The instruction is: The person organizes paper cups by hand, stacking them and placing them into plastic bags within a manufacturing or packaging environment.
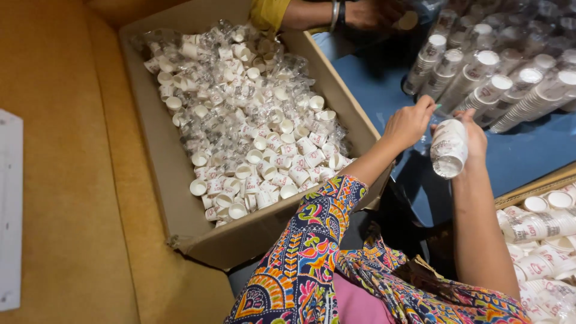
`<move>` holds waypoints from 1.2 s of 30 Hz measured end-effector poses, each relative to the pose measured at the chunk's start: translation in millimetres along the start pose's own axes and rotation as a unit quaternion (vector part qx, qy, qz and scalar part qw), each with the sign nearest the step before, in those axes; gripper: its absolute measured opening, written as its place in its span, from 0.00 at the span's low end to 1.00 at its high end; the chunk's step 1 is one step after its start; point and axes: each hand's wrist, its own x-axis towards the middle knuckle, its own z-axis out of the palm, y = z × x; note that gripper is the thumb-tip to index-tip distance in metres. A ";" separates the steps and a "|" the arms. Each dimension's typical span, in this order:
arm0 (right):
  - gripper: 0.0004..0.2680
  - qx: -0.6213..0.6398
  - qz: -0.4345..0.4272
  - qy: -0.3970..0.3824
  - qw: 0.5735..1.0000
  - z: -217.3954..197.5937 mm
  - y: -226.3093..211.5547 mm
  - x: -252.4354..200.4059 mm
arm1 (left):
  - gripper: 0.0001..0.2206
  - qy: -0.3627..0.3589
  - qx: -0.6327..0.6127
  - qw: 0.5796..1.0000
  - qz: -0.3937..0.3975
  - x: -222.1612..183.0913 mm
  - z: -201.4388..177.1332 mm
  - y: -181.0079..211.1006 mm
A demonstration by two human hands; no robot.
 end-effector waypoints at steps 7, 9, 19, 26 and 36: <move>0.12 0.031 -0.101 -0.087 0.991 -28.1 13.7 9.5 | 0.18 0.002 -0.228 0.972 -0.058 7.8 37.4 -49.3; 0.08 0.007 -0.126 -0.063 0.990 -3.0 -0.9 -10.5 | 0.21 -0.141 -0.367 0.919 -0.040 18.0 91.5 -97.7; 0.07 -0.256 -0.312 -0.014 0.915 -4.1 19.1 -9.0 | 0.29 -0.291 -0.375 0.880 -0.004 -17.7 2.4 -45.4; 0.08 -0.268 -0.264 -0.030 0.926 4.5 17.1 -13.5 | 0.34 -0.247 -0.316 0.916 -0.011 -22.2 -0.7 -46.3; 0.08 -0.242 -0.236 -0.039 0.940 1.0 19.6 -4.8 | 0.32 -0.239 -0.350 0.906 -0.007 -20.5 6.4 -50.8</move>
